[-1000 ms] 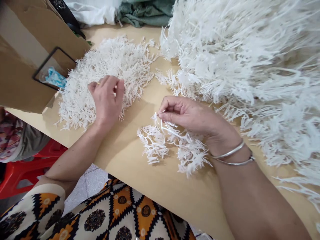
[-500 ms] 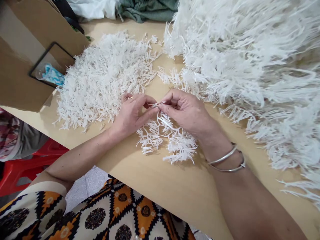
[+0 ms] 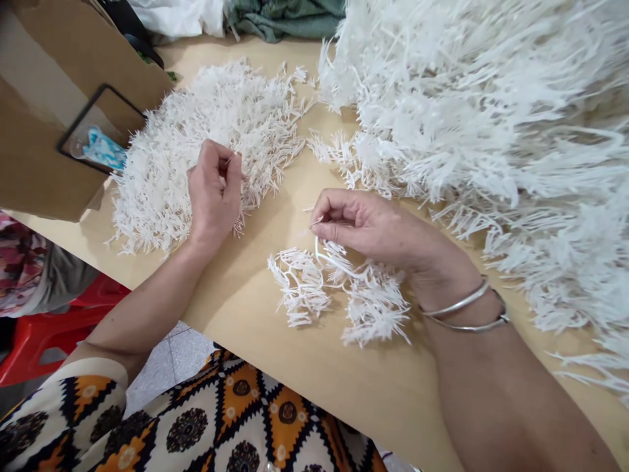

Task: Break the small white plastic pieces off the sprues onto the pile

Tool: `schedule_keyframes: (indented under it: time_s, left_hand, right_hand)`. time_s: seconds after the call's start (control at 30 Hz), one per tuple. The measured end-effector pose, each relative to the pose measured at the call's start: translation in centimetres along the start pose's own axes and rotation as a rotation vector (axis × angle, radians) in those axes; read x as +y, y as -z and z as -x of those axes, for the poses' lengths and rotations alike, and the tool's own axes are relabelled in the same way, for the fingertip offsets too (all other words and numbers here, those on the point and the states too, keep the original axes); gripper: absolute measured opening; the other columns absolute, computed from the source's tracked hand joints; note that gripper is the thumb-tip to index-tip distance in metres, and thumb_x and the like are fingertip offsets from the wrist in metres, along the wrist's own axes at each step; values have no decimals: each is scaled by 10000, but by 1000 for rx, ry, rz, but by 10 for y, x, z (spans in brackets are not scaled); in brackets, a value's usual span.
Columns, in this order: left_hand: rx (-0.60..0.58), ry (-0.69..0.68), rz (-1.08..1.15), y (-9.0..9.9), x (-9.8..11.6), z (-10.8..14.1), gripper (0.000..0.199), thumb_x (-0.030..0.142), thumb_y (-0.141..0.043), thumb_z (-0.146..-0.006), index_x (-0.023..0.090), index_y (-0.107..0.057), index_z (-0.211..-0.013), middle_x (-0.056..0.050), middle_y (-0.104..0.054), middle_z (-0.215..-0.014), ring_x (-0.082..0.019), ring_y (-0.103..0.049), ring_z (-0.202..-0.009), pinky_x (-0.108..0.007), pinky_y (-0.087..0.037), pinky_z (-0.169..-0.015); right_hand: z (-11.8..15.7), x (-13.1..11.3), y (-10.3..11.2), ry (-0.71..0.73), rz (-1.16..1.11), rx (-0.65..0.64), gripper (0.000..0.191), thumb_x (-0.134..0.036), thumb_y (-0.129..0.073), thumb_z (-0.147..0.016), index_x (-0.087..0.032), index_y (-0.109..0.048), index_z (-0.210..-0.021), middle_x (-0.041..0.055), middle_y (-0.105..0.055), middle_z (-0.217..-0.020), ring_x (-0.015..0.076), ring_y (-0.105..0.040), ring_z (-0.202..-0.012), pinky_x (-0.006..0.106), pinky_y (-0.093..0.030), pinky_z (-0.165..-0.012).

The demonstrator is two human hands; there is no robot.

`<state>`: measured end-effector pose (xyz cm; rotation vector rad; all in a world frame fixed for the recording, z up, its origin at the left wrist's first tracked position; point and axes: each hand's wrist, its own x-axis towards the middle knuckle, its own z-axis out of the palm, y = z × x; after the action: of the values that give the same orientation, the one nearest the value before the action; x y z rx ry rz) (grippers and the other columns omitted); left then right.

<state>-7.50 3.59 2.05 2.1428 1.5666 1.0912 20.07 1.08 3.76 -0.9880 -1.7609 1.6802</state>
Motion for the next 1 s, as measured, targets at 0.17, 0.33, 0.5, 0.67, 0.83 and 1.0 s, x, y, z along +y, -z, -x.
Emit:
schedule_keyframes:
  time_s: [0.17,0.33,0.5,0.67,0.83,1.0]
  left_hand:
    - [62,63,-256,0,1,3,578,367,-615,-1007,332,-439,-1556,-143,-573,-1469,-341,-533,-1381,-501,-436,-1071]
    - [-81,-140,-366,-10,33,19,379,372,-592,-1048,282,-603,-1416,-128,-612,-1470,-350,-511,-1389,-538,-333,-1144]
    - [-379,-443,-302,-27,41,25,315,378,-440,-1135,328,-735,-1230,0,-760,-1293,-190,-646,-1174,-451,-330,-1090]
    - [-242,-266,-453,-27,34,23,345,305,-420,-1124,283,-690,-1338,-61,-721,-1415,-252,-618,-1234,-486,-341,-1065]
    - [-152,-105,-553,-14,38,22,392,271,-411,-1106,275,-585,-1458,-101,-652,-1505,-284,-571,-1318,-467,-358,-1023]
    - [-273,-211,-199,-13,51,25,391,464,-413,-1134,257,-606,-1404,-73,-728,-1371,-210,-689,-1195,-434,-346,-1070]
  right_hand:
    - [11,1,17,-39,-162,257,174,-335,-859,-836,-235,-718,-813,-10,-658,-699,109,-552,-609,284,-352,-564]
    - [14,-2,20,-79,-172,276,184,-329,-878,-808,-233,-723,-833,2,-690,-747,134,-604,-682,307,-403,-642]
    - [14,-3,23,-80,14,-2,235,-409,-861,-871,-231,-711,-905,-30,-633,-757,105,-536,-682,267,-384,-612]
    - [11,3,24,-21,34,-26,252,-440,-850,-883,-229,-719,-924,-7,-674,-833,133,-575,-758,289,-445,-699]
    - [9,4,19,-30,66,56,246,-465,-786,-936,-273,-747,-1085,20,-729,-980,172,-620,-872,333,-497,-792]
    - [2,6,6,17,17,164,356,-304,-876,-819,-298,-707,-1132,16,-717,-1111,193,-681,-991,339,-576,-870]
